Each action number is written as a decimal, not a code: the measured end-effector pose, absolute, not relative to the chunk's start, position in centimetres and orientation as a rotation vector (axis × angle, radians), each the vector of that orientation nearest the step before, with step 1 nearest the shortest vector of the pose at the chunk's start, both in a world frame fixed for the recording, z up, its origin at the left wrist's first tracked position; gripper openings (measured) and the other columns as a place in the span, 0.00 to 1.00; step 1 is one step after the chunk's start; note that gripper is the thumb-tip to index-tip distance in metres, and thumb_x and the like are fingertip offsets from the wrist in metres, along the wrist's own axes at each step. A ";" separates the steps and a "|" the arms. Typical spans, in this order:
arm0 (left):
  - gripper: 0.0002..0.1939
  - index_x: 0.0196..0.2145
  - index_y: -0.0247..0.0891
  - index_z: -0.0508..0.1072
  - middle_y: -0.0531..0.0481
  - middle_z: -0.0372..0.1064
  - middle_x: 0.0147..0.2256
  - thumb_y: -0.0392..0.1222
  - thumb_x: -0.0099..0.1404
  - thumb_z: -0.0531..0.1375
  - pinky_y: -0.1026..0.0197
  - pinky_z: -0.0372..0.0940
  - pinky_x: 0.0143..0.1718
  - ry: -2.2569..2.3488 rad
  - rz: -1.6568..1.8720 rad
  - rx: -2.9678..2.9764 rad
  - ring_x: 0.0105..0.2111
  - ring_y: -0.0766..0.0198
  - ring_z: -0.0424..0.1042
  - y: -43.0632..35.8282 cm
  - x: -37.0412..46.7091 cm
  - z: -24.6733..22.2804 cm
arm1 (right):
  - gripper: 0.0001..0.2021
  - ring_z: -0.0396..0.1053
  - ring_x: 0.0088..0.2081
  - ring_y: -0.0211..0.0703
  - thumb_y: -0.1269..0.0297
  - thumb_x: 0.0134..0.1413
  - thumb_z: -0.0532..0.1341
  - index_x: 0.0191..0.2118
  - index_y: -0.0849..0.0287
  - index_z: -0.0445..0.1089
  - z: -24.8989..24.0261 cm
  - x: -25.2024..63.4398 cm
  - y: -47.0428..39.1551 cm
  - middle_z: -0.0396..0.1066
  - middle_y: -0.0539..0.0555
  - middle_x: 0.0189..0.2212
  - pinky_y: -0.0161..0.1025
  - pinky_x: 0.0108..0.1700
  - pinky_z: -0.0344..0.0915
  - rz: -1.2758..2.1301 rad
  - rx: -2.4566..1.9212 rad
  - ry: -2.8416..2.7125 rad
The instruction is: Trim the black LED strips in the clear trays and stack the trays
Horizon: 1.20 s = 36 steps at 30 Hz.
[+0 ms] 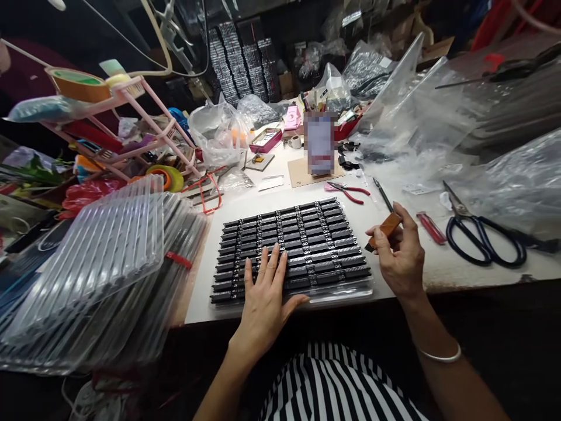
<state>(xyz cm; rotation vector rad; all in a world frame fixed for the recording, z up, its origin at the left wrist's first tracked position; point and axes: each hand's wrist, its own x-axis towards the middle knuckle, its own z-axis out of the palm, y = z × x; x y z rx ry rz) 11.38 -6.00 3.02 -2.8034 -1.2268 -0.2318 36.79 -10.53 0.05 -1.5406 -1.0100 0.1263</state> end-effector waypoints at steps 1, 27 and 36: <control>0.41 0.65 0.32 0.49 0.37 0.45 0.65 0.60 0.62 0.54 0.34 0.42 0.61 -1.219 -0.227 -2.809 0.65 0.45 0.42 -6.0 11.7 3.0 | 0.29 0.70 0.30 0.42 0.62 0.59 0.57 0.64 0.54 0.50 0.1 36.8 -10.6 0.72 0.52 0.33 0.41 0.33 0.69 0.126 -1.537 -1.016; 0.38 0.66 0.35 0.46 0.37 0.48 0.64 0.55 0.65 0.53 0.38 0.46 0.61 -1.136 -0.286 -2.798 0.65 0.47 0.45 -6.2 12.9 2.8 | 0.27 0.70 0.31 0.40 0.62 0.61 0.56 0.64 0.56 0.51 0.3 37.2 -10.6 0.71 0.52 0.33 0.38 0.34 0.70 0.175 -1.471 -0.990; 0.31 0.63 0.38 0.55 0.38 0.49 0.64 0.49 0.65 0.56 0.37 0.42 0.62 -1.380 -0.469 -2.815 0.65 0.48 0.45 -6.6 8.6 2.9 | 0.29 0.68 0.28 0.40 0.61 0.59 0.57 0.64 0.58 0.51 0.0 37.7 -11.0 0.72 0.53 0.33 0.37 0.30 0.69 0.154 -1.528 -0.975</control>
